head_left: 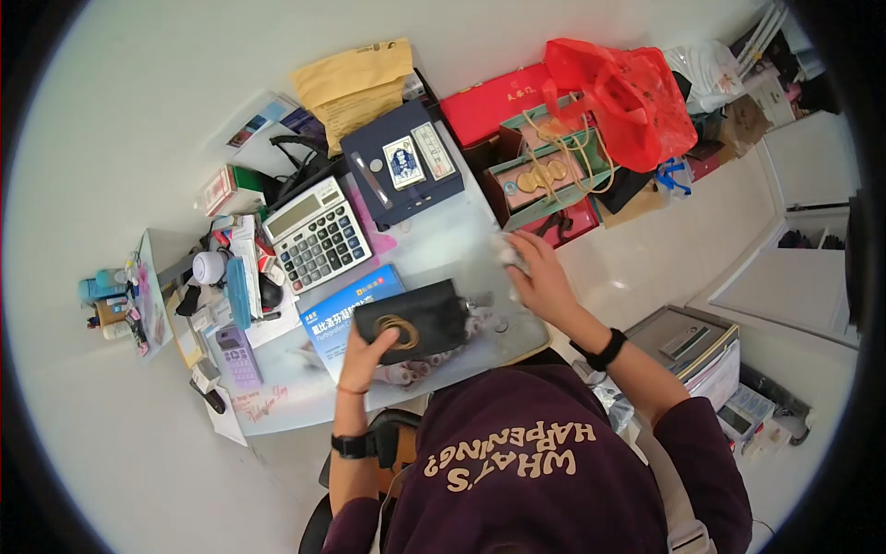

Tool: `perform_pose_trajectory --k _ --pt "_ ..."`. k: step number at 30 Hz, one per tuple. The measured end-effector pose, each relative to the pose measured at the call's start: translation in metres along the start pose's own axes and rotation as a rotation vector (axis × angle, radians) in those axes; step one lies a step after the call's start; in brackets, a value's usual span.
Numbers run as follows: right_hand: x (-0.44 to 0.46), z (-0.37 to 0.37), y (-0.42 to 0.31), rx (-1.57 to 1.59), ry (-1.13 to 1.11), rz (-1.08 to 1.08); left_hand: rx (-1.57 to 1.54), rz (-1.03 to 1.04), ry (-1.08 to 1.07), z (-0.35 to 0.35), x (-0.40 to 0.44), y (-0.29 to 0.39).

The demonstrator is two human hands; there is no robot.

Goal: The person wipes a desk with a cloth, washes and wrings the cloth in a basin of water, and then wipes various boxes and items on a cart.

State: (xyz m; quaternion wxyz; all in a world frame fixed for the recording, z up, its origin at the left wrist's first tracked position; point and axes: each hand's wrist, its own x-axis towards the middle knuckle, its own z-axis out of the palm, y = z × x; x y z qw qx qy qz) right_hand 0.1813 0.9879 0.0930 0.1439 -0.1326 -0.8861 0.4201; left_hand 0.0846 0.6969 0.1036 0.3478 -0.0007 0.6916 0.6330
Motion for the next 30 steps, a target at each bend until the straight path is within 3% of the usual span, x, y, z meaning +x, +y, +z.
perform_pose_trajectory --k 6,9,11,16,18,22,25,28,30 --pt "0.054 0.103 -0.041 -0.217 -0.029 -0.389 0.072 0.013 0.349 -0.078 -0.036 -0.012" --pt "0.056 0.138 -0.033 -0.379 -0.078 -0.399 0.010 0.039 0.454 -0.096 -0.037 -0.031" --pt "0.046 0.137 -0.023 -0.349 -0.118 -0.412 0.127 -0.035 0.560 -0.102 -0.036 -0.045" --pt "0.015 0.098 -0.006 -0.376 -0.264 -0.435 0.199 -0.055 0.516 -0.111 -0.032 -0.057" --pt "0.007 0.087 0.000 -0.345 -0.266 -0.436 0.042 -0.048 0.501 -0.108 -0.029 -0.055" --pt "0.002 0.071 0.005 -0.312 -0.356 -0.465 0.019 -0.059 0.477 -0.102 -0.026 -0.049" --pt "-0.012 0.059 0.007 -0.156 -0.344 -0.431 0.042 -0.060 0.491 -0.098 -0.026 -0.051" --pt "-0.019 0.044 0.008 -0.083 -0.376 -0.335 0.040 -0.055 0.483 -0.098 -0.026 -0.054" --pt "-0.019 0.039 0.007 0.079 -0.263 -0.189 0.045 -0.057 0.508 -0.101 -0.025 -0.056"
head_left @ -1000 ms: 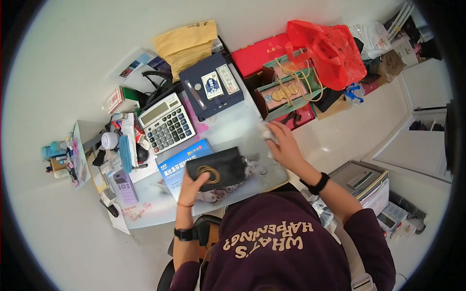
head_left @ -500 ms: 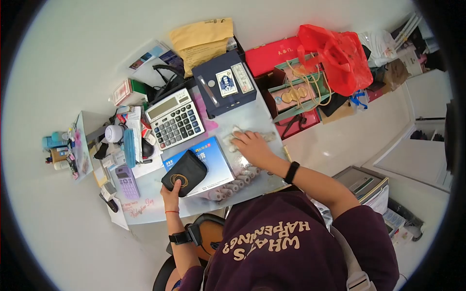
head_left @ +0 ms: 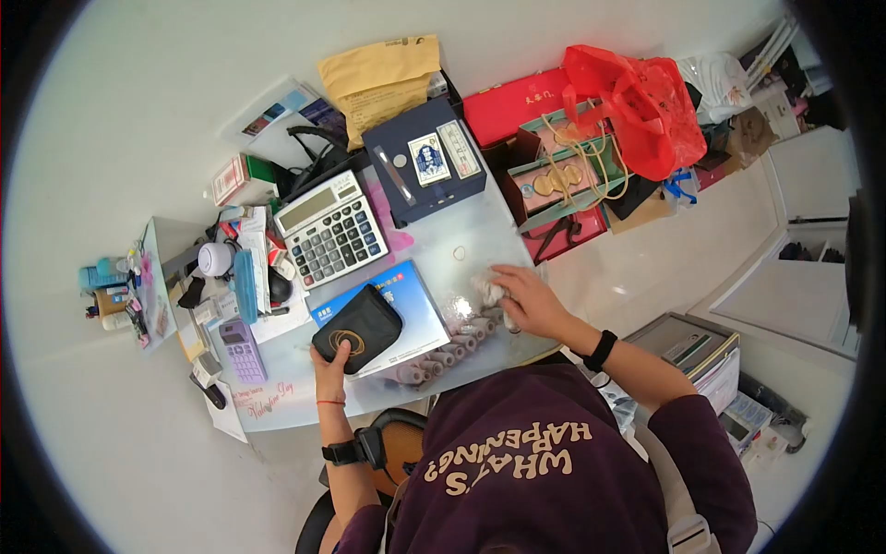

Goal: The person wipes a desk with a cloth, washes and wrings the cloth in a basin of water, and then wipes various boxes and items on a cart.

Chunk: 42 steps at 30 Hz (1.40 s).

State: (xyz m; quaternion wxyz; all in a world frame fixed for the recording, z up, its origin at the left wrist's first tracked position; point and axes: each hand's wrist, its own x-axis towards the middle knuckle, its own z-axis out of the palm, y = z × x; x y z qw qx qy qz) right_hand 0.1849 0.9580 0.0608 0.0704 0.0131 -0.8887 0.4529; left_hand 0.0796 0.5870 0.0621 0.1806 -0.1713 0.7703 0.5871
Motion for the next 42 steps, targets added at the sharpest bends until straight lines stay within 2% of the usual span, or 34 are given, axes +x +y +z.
perform_pose_trajectory --k 1,3,4,5,7,11,13,15,17,19,20,21,23,27,28,30,35,37,39,42 --pt "0.004 -0.003 -0.001 -0.001 0.000 0.000 -0.001 0.000 -0.001 -0.001 0.001 0.000" --pt "0.024 -0.012 0.000 -0.164 0.125 0.042 -0.106 -0.140 0.051 -0.002 0.002 0.003" --pt "0.035 -0.016 0.001 -0.292 0.099 0.067 -0.106 -0.139 0.051 -0.003 0.004 0.005" --pt "0.045 -0.019 0.002 -0.289 0.101 0.063 -0.120 -0.173 -0.003 -0.006 0.005 0.008" --pt "0.063 -0.024 0.000 -0.425 -0.224 0.163 -0.133 -0.207 -0.047 -0.007 0.007 0.012" --pt "0.091 -0.002 -0.007 -0.321 -0.188 0.084 -0.128 -0.160 -0.090 -0.002 -0.003 0.022" --pt "0.094 0.026 0.009 -0.390 0.019 -0.019 -0.180 -0.186 -0.042 -0.004 -0.008 0.023" --pt "0.097 0.034 0.021 -0.458 -0.039 -0.096 -0.188 -0.199 0.006 -0.007 -0.011 0.020" --pt "0.097 0.029 0.032 -0.205 -0.039 -0.022 -0.161 -0.195 0.071 -0.011 -0.011 0.010" --pt "0.086 0.009 0.031 -0.016 0.161 0.121 0.214 0.165 0.249 -0.017 -0.001 -0.019" --pt "0.077 -0.006 0.034 0.030 0.194 0.183 0.424 0.296 0.361 -0.005 -0.013 -0.003" --pt "0.066 -0.021 0.040 0.076 0.226 0.245 0.418 0.290 0.367 0.002 -0.018 0.005" --pt "0.038 -0.040 0.057 0.250 0.251 0.454 0.806 0.586 0.438 0.012 -0.026 0.016" --pt "0.008 -0.052 0.055 0.225 0.192 0.530 0.931 0.489 0.419 0.022 -0.022 0.018" --pt "0.006 -0.047 0.048 0.241 0.205 0.490 0.930 0.491 0.417 0.024 -0.020 0.018" --pt "0.008 -0.035 0.032 0.345 0.196 0.454 0.907 0.481 0.284 0.028 -0.018 0.019" --pt "0.033 -0.003 -0.017 0.439 0.050 0.426 0.904 0.507 0.362 0.034 -0.020 0.017" --pt "0.047 0.016 -0.038 0.362 -0.025 0.331 0.891 0.527 0.360 0.033 -0.021 0.016" --pt "0.061 0.040 -0.066 0.415 -0.117 0.226 0.832 0.571 0.443 0.033 -0.023 0.018" --pt "0.082 0.088 -0.102 0.335 -0.188 -0.013 0.770 0.534 0.512 0.029 -0.022 0.009"
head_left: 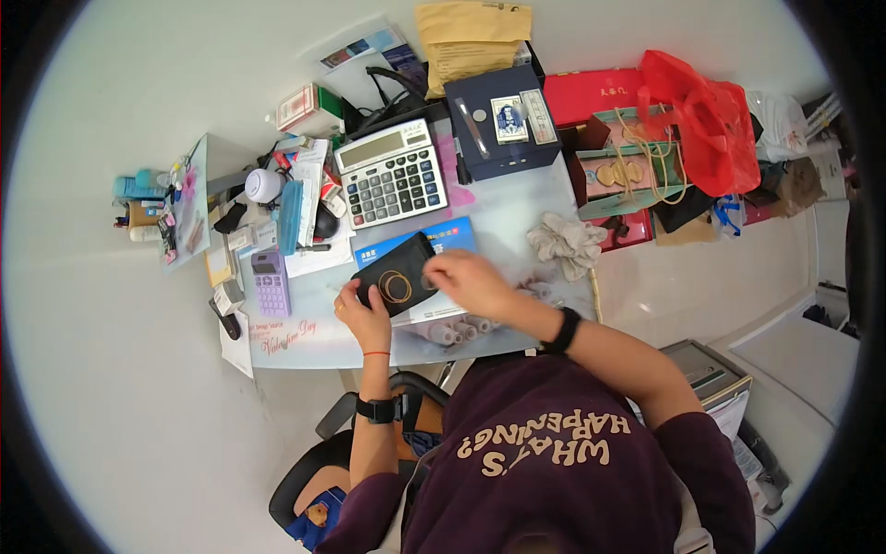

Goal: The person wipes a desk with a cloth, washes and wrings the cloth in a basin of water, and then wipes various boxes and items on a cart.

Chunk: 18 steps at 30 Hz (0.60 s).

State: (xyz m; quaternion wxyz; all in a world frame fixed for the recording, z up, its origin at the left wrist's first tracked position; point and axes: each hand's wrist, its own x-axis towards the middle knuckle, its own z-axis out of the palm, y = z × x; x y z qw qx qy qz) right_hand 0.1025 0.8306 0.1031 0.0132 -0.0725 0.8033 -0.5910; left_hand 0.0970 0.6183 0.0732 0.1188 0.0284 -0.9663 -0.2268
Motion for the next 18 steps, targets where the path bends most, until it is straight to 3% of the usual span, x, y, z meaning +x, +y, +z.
perform_pose_trajectory --k 3,5,6,8,10,12,14,17,18 --pt "0.018 0.038 0.001 -0.154 -0.032 -0.117 -0.047 -0.156 0.020 0.010 -0.005 -0.025" --pt "0.022 0.044 0.000 -0.226 -0.052 -0.160 -0.494 -0.659 -0.039 0.015 -0.004 -0.037" --pt "0.022 0.039 0.002 -0.188 -0.033 -0.141 -0.635 -0.815 -0.178 0.006 -0.004 -0.034" --pt "0.021 0.025 0.015 -0.102 -0.004 -0.108 -0.623 -0.816 -0.239 0.004 -0.003 -0.038" --pt "0.015 -0.008 0.017 -0.042 -0.034 0.077 -0.609 -0.814 -0.312 0.000 -0.001 -0.036" --pt "0.002 -0.043 0.046 -0.246 0.157 -0.072 -0.592 -0.919 -0.432 -0.013 0.008 -0.021" --pt "-0.019 -0.083 0.035 -0.619 0.308 0.066 -0.618 -0.967 -0.513 -0.008 0.012 -0.043" --pt "-0.069 -0.113 0.051 -0.836 0.222 0.033 -0.681 -0.994 -0.647 -0.010 0.020 -0.051" --pt "-0.086 -0.116 0.059 -0.865 0.099 -0.018 -0.725 -0.982 -0.692 -0.012 0.022 -0.047"
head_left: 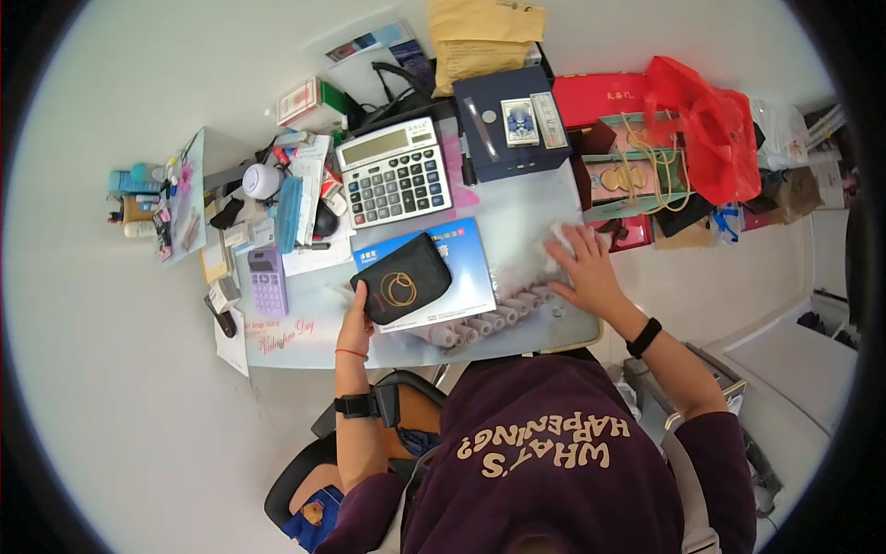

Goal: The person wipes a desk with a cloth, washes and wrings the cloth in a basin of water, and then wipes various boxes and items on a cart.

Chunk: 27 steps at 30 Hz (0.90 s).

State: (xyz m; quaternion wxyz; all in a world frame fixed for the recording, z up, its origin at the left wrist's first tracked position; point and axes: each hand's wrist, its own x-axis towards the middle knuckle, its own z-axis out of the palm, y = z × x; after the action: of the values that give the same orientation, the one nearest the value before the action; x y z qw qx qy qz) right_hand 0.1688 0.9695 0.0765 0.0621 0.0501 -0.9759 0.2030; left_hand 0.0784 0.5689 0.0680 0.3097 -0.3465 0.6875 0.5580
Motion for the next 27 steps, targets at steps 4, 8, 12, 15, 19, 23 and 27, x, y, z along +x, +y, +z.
perform_pose_trajectory --k 4,8,12,15,19,23,27 --pt "-0.007 0.008 0.007 0.018 -0.090 -0.059 -0.368 0.130 -0.166 0.016 -0.004 -0.005" --pt "0.044 0.019 -0.011 0.152 0.147 -0.122 -0.344 0.287 -0.237 0.017 0.000 -0.011" --pt "0.095 0.054 -0.033 0.111 0.180 -0.149 -0.398 0.275 -0.325 0.024 0.005 -0.022" --pt "0.100 0.063 -0.013 0.091 0.195 -0.113 -0.507 0.195 -0.364 0.029 -0.008 -0.015" --pt "0.082 0.055 0.018 -0.173 0.202 0.026 -0.441 0.225 -0.356 0.025 -0.003 -0.020" --pt "0.064 0.045 0.036 -0.150 0.323 0.223 -0.443 0.158 -0.389 0.039 -0.009 -0.014" --pt "0.044 0.037 0.035 -0.158 0.283 0.309 -0.429 0.132 -0.414 0.069 -0.008 -0.008"
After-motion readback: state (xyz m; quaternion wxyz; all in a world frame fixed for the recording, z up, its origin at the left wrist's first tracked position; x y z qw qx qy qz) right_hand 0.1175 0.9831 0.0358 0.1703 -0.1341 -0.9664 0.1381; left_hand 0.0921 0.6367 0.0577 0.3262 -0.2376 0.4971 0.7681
